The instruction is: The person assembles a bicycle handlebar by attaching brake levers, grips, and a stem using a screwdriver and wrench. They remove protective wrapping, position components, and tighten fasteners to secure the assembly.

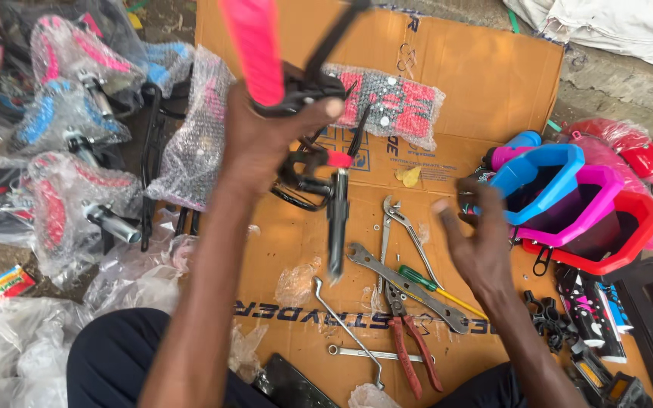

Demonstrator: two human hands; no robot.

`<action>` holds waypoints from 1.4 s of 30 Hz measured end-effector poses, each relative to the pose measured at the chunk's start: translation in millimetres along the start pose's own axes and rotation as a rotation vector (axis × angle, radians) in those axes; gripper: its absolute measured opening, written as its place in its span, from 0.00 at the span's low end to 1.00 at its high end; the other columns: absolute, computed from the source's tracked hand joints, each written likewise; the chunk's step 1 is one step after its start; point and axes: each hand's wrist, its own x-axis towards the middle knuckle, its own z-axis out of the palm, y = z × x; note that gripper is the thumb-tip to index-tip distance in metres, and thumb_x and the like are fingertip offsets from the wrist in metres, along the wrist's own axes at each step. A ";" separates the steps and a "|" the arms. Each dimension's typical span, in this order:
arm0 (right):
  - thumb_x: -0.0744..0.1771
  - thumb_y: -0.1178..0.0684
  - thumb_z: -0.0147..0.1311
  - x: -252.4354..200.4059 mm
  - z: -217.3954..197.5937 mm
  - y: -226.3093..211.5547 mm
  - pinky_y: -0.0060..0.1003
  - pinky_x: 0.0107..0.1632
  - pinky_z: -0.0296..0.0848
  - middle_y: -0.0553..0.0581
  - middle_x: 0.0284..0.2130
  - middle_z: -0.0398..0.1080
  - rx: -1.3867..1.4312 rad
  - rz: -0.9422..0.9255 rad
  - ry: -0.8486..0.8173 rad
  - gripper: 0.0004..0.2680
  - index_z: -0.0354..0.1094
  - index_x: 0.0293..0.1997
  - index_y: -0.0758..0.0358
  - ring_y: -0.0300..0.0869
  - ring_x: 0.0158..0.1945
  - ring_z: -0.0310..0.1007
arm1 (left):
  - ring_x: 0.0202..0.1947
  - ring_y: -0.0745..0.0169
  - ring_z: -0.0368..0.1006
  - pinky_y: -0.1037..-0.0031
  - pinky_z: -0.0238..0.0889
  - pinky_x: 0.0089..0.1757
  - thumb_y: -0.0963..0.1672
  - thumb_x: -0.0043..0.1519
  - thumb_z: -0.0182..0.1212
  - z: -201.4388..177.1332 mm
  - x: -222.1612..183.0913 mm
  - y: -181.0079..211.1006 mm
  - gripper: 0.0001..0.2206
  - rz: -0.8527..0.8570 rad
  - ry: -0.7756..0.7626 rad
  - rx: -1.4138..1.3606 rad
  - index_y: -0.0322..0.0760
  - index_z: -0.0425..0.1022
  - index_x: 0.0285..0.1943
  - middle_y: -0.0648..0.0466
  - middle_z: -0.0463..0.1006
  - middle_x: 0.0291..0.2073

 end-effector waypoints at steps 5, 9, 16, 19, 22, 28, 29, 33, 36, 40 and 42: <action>0.62 0.39 0.65 2.9 4.6 14.3 0.55 0.64 0.61 0.71 0.63 0.60 -0.095 -0.301 -0.314 0.32 0.55 0.69 0.68 0.62 0.66 0.60 | 0.43 0.59 0.84 0.78 0.70 0.36 0.42 0.56 0.79 -2.9 -2.7 9.2 0.16 -0.026 -0.256 -0.583 0.31 0.77 0.46 0.48 0.80 0.36; 0.63 0.37 0.58 20.2 16.0 7.7 0.46 0.67 0.66 0.61 0.63 0.70 0.264 -0.043 -0.770 0.30 0.57 0.72 0.60 0.49 0.66 0.71 | 0.30 0.65 0.76 0.78 0.65 0.30 0.44 0.54 0.78 21.4 -20.9 -20.6 0.17 -0.173 -0.300 -0.668 0.31 0.75 0.46 0.38 0.84 0.40; 0.62 0.51 0.61 44.2 32.2 -7.5 0.39 0.54 0.74 0.62 0.51 0.79 0.421 0.143 -1.252 0.26 0.64 0.69 0.62 0.43 0.50 0.77 | 0.26 0.72 0.69 0.70 0.75 0.50 0.46 0.54 0.79 40.8 -38.1 -54.0 0.19 -0.221 -0.374 -0.802 0.31 0.74 0.45 0.50 0.76 0.29; 0.57 0.60 0.66 36.2 26.2 -12.7 0.36 0.41 0.73 0.59 0.44 0.78 0.570 0.378 -1.346 0.29 0.60 0.66 0.59 0.41 0.39 0.75 | 0.25 0.73 0.67 0.73 0.67 0.42 0.46 0.54 0.78 38.0 -40.5 -58.7 0.19 -0.281 -0.344 -0.829 0.27 0.76 0.43 0.46 0.79 0.31; 0.59 0.59 0.67 29.4 24.7 -19.5 0.34 0.34 0.70 0.59 0.31 0.77 0.535 0.438 -1.381 0.20 0.66 0.55 0.63 0.39 0.31 0.73 | 0.25 0.72 0.68 0.65 0.68 0.52 0.46 0.55 0.78 41.5 -42.7 -53.3 0.17 -0.273 -0.326 -0.853 0.30 0.74 0.39 0.51 0.76 0.29; 0.60 0.62 0.62 18.3 23.3 -18.1 0.35 0.36 0.74 0.54 0.30 0.78 0.542 0.387 -1.175 0.13 0.71 0.48 0.66 0.36 0.31 0.75 | 0.43 0.59 0.82 0.65 0.73 0.53 0.43 0.50 0.76 42.1 -58.0 -35.9 0.17 -0.200 -0.366 -0.498 0.31 0.76 0.42 0.49 0.83 0.36; 0.60 0.62 0.61 17.6 21.4 -16.0 0.34 0.36 0.71 0.54 0.29 0.77 0.493 0.353 -1.160 0.13 0.70 0.47 0.65 0.36 0.31 0.73 | 0.47 0.58 0.82 0.66 0.73 0.54 0.43 0.50 0.76 43.5 -62.5 -33.2 0.16 -0.179 -0.399 -0.452 0.31 0.75 0.43 0.49 0.83 0.37; 0.58 0.63 0.63 11.5 21.1 -8.2 0.36 0.37 0.67 0.51 0.28 0.73 0.510 0.426 -1.095 0.12 0.66 0.41 0.63 0.35 0.33 0.71 | 0.40 0.63 0.78 0.70 0.70 0.47 0.44 0.53 0.75 55.3 -69.1 -28.3 0.16 -0.264 -0.134 -0.442 0.29 0.78 0.45 0.51 0.82 0.35; 0.58 0.62 0.66 0.9 22.3 2.0 0.35 0.40 0.68 0.51 0.26 0.70 0.279 0.221 -0.920 0.11 0.67 0.37 0.63 0.36 0.34 0.68 | 0.39 0.64 0.78 0.70 0.71 0.47 0.43 0.53 0.76 60.8 -78.7 -31.1 0.16 -0.233 -0.115 -0.438 0.30 0.77 0.45 0.51 0.82 0.36; 0.59 0.59 0.68 4.8 32.6 -2.3 0.41 0.34 0.66 0.51 0.23 0.67 0.150 0.199 -0.784 0.11 0.66 0.36 0.63 0.41 0.28 0.65 | 0.39 0.66 0.78 0.71 0.71 0.47 0.42 0.53 0.75 65.0 -74.2 -25.0 0.16 -0.183 -0.041 -0.446 0.33 0.75 0.47 0.53 0.82 0.36; 0.59 0.55 0.69 5.2 37.2 -6.3 0.45 0.31 0.67 0.54 0.20 0.68 0.076 0.251 -0.696 0.12 0.67 0.38 0.62 0.45 0.24 0.67 | 0.39 0.67 0.76 0.71 0.70 0.46 0.43 0.52 0.75 72.4 -69.6 -28.2 0.17 -0.198 0.111 -0.369 0.33 0.76 0.47 0.54 0.82 0.36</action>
